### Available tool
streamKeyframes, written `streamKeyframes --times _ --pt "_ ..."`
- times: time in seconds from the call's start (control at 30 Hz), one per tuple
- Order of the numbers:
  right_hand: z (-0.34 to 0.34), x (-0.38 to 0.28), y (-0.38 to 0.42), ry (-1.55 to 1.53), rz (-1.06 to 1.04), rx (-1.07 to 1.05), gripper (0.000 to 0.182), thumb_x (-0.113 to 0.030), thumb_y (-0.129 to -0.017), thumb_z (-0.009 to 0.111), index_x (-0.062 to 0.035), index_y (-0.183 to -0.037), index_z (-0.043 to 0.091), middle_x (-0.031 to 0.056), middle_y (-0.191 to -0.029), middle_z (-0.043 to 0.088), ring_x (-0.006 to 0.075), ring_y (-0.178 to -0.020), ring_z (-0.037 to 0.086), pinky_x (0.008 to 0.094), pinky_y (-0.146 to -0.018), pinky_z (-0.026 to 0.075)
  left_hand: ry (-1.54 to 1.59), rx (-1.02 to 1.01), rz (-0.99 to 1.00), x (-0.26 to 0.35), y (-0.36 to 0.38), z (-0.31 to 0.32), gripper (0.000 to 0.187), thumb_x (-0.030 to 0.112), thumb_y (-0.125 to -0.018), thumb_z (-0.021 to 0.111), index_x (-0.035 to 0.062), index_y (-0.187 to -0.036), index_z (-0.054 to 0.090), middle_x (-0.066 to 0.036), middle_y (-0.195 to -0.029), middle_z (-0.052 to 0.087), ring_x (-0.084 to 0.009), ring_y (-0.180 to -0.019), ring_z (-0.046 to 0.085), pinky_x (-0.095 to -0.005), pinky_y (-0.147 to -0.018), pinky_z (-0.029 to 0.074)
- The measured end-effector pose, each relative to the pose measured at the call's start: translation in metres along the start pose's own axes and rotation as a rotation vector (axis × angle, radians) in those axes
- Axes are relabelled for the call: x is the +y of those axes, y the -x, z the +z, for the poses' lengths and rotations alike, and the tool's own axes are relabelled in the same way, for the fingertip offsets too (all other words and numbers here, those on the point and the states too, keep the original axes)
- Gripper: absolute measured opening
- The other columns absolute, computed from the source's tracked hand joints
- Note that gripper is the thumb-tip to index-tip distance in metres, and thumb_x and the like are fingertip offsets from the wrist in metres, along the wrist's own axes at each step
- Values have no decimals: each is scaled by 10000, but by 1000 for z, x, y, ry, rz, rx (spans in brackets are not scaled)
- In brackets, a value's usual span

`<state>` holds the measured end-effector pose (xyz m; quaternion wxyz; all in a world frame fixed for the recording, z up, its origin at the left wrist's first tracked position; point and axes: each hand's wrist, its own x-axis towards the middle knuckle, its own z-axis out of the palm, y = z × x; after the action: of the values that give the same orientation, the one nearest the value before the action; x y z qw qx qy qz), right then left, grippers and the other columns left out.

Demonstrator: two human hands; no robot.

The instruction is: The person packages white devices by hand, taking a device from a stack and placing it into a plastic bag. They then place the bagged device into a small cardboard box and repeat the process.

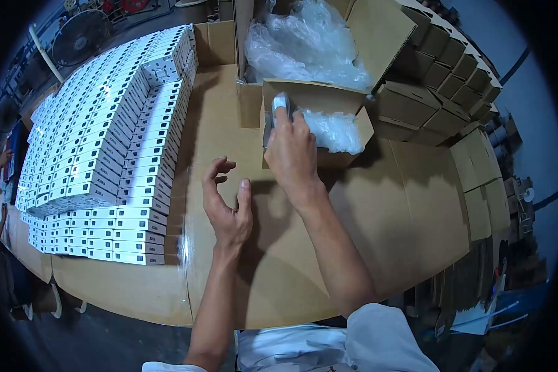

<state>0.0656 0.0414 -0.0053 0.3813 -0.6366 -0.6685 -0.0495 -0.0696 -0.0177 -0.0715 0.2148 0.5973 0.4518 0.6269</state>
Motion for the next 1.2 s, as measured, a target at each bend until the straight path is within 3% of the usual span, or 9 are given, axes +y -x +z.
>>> streamKeyframes --times 0.13,0.27,0.3,0.53,0.63,0.73,0.93,1.03,1.2 --pt "1 4 -2 41 53 -152 302 8 -845 650 30 -1144 615 244 -1027 625 457 -955 620 503 -818 510 3 6 6 0 -2 2 470 127 -905 659 4 -1333 506 -139 -1180 620 -248 -1096 585 -380 -929 442" --pt "5 12 20 249 -176 -55 345 -222 -958 557 37 -1178 617 229 -1332 559 388 -1312 457 595 -1053 352 8 2 -1 -1 0 0 450 159 -928 639 -4 -1327 511 -142 -1176 617 -239 -1091 585 -376 -923 443" --pt "11 19 26 155 -154 -134 411 -297 -985 511 40 -1198 612 221 -1454 487 404 -1400 365 677 -1131 193 25 13 3 -1 0 0 437 204 -953 608 -10 -1323 515 -149 -1176 615 -237 -1092 583 -379 -921 446" --pt "3 36 36 211 -186 -297 531 -370 -999 471 63 -1297 543 232 -1550 367 417 -1507 188 690 -1180 -7 17 -30 -7 -7 -3 11 407 256 -977 574 -12 -1283 552 -144 -1176 616 -231 -1088 586 -374 -907 462" --pt "-47 37 35 81 -170 3 672 -384 -943 564 30 -1449 408 247 -1495 414 415 -1461 285 629 -1194 144 -43 -95 -40 -10 -6 16 408 220 -956 624 -2 -1292 554 -138 -1197 613 -236 -1121 582 -387 -943 469" --pt "-79 96 32 -137 257 523 513 -179 -879 698 12 -1311 498 170 -1237 568 350 -1156 516 461 -1010 402 -71 -140 -91 -8 -16 24 437 216 -959 646 -5 -1320 538 -151 -1249 607 -256 -1166 577 -402 -995 465" --pt "-78 153 10 -209 573 -163 536 -449 -1020 476 55 -1069 653 339 -1107 651 497 -1079 610 546 -946 471 -214 -309 -64 -25 -66 74 479 201 -1017 524 -59 -1412 451 -293 -1091 638 -426 -991 635 -494 -839 492" --pt "-72 165 11 3 549 -189 532 -379 -1042 426 104 -1026 648 355 -1059 648 505 -1067 595 564 -965 458 -318 -347 68 -22 -73 76 381 111 -1031 416 -66 -1362 484 -353 -800 591 -514 -711 591 -574 -647 427" --pt "-107 155 58 -41 558 -268 517 -353 -1037 441 107 -1011 673 360 -1049 650 491 -1080 597 545 -983 457 -348 -423 44 3 -38 41 332 180 -1046 426 -53 -1202 604 -357 -871 620 -493 -789 623 -555 -727 454"
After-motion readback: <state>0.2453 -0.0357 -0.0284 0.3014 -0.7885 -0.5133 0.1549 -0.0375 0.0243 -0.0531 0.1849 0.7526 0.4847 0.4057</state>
